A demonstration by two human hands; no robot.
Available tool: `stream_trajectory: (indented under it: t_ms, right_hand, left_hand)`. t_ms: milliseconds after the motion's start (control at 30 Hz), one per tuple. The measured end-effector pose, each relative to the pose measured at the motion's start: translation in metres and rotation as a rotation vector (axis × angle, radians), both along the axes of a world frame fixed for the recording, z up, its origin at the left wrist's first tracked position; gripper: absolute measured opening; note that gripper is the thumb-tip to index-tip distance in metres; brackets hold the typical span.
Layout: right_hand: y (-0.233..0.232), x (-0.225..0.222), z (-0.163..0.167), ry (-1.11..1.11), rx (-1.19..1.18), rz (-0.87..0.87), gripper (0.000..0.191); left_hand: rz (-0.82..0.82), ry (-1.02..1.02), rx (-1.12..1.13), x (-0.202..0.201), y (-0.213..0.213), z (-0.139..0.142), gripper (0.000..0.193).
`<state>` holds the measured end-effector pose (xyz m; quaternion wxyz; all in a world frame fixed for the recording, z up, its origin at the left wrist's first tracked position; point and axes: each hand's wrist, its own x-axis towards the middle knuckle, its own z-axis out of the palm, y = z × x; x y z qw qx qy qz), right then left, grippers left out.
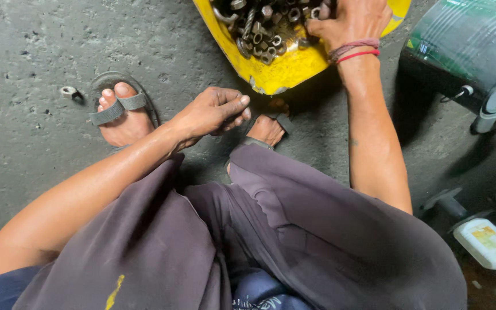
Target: The person sits on the floor and transfers metal nuts and bolts from a green bucket into a yellow tray. They then pick individual pieces from the tray, inspect them, and place them back into the tray.
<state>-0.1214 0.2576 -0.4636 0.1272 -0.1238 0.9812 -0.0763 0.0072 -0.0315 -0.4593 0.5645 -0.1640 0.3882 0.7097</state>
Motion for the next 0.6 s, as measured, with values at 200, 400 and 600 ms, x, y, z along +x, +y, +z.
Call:
stream_trajectory:
  t_ms: [200, 400, 600]
  right_hand:
    - [-0.010, 0.014, 0.024, 0.248, 0.018, 0.130, 0.018]
    - [-0.032, 0.002, 0.012, -0.068, -0.058, 0.297, 0.031]
    - [-0.036, 0.003, 0.011, -0.202, 0.110, 0.315, 0.040]
  left_hand:
    - [0.011, 0.006, 0.011, 0.004, -0.002, -0.006, 0.036]
    - [-0.005, 0.025, 0.010, 0.002, 0.002, -0.010, 0.036]
    - [0.036, 0.033, 0.009, 0.003, -0.002, -0.015, 0.035]
